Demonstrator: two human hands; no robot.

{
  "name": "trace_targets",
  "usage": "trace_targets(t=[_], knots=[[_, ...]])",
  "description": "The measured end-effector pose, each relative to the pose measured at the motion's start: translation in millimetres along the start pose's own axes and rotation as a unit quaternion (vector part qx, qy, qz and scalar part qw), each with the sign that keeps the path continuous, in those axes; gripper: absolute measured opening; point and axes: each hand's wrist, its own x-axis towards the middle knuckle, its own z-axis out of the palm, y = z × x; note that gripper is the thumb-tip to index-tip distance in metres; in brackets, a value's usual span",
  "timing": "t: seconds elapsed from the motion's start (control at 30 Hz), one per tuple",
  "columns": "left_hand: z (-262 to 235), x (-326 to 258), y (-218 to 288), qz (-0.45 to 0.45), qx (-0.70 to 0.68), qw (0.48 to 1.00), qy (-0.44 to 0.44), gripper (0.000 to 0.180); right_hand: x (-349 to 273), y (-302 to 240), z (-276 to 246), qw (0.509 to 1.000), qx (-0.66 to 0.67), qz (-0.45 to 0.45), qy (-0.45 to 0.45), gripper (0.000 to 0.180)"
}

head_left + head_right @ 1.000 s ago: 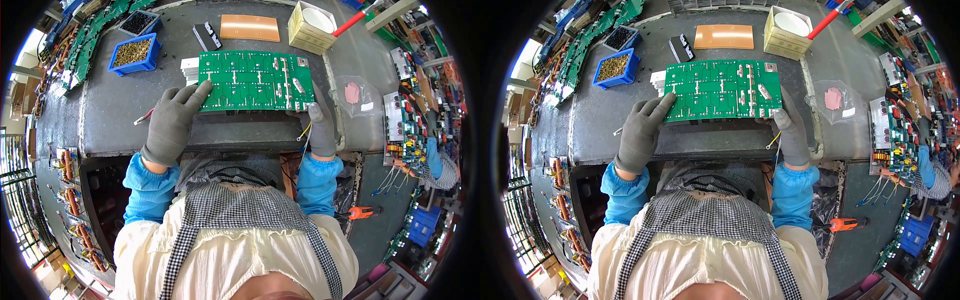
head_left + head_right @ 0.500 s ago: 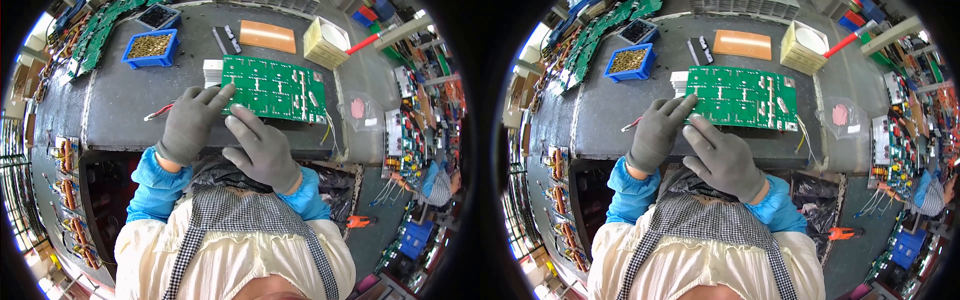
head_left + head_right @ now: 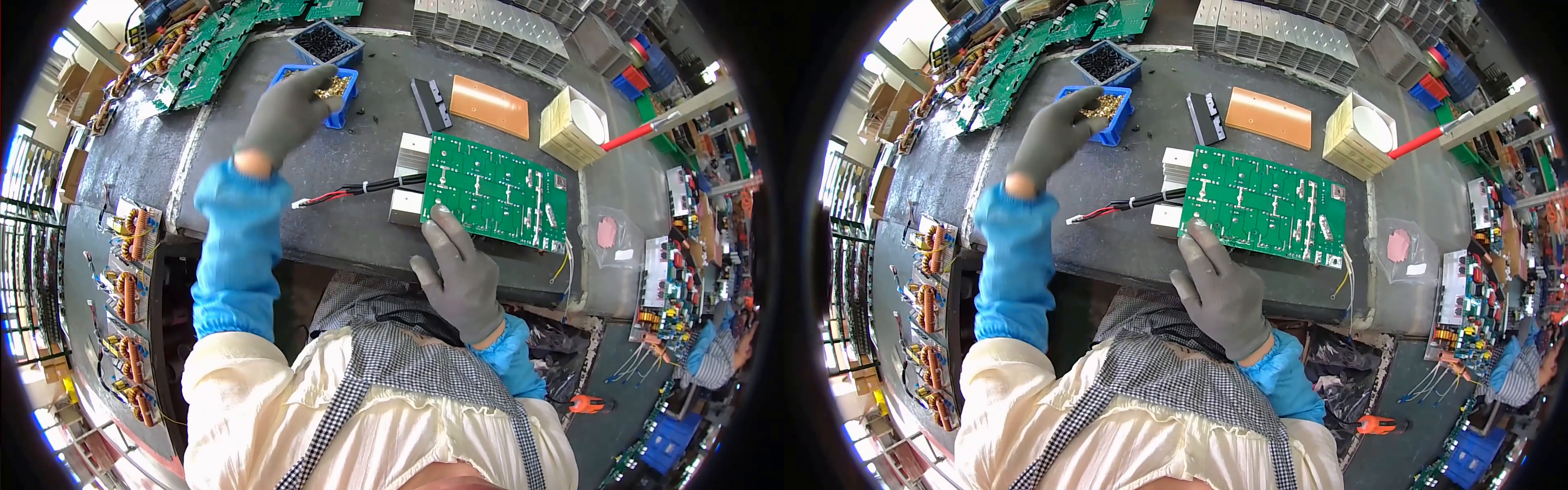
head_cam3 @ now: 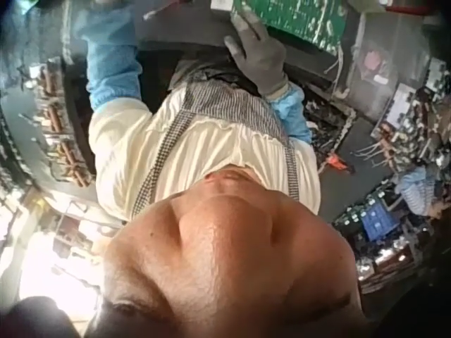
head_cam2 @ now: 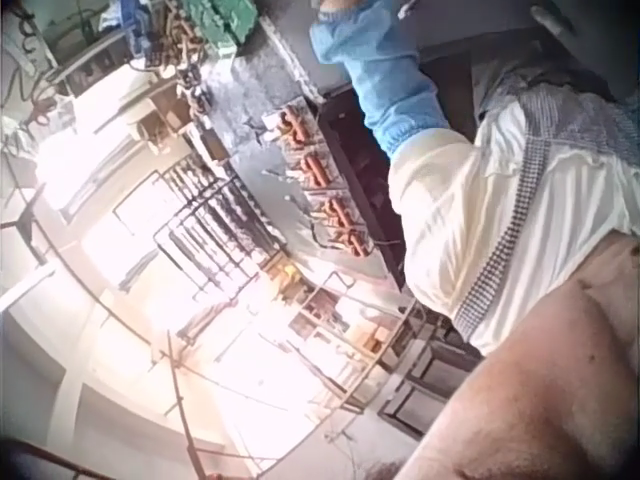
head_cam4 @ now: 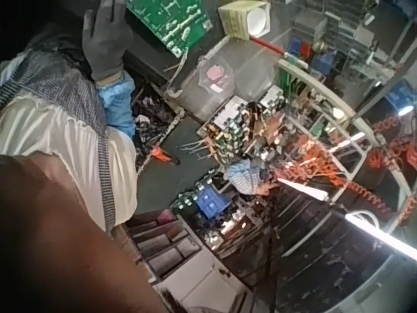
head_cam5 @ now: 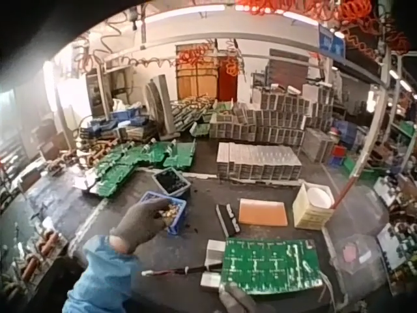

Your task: The person assembles an electronic component by securing a circuit board to a metal housing with screws, using an electric screwdriver.

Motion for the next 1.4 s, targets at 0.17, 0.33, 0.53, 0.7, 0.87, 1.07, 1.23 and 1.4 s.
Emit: trace_targets(t=[0.17,0.33,0.53,0.7,0.87,1.07,1.23,1.4], knots=[[10,67,-39,-0.04,0.205,0.957,-0.202,0.055,-1,2,6,1.0,-0.004,-0.019,0.021,0.046],[24,84,-29,-0.043,0.335,0.912,-0.232,0.045,-3,0,2,1.0,0.001,0.007,0.006,0.046],[18,73,-70,-0.042,0.184,0.974,-0.128,0.033,-1,2,3,1.0,0.003,-0.001,0.01,0.046],[9,70,-84,-0.213,-0.317,0.922,-0.063,0.025,-1,6,2,1.0,0.018,-0.01,0.019,0.045],[-5,67,-113,-0.205,-0.826,0.504,-0.149,0.025,-3,1,-2,0.999,0.029,0.002,0.014,0.044],[2,59,-109,-0.229,-0.87,0.422,-0.115,0.02,-6,-2,-2,0.999,0.039,0.025,-0.007,0.045],[0,47,-79,-0.206,-0.867,0.425,-0.161,0.019,-3,-3,0,0.999,0.02,-0.019,0.018,0.046],[37,-1,56,-0.18,-0.754,0.586,-0.235,0.028,-9,4,-5,0.999,0.016,0.023,0.021,0.051]])
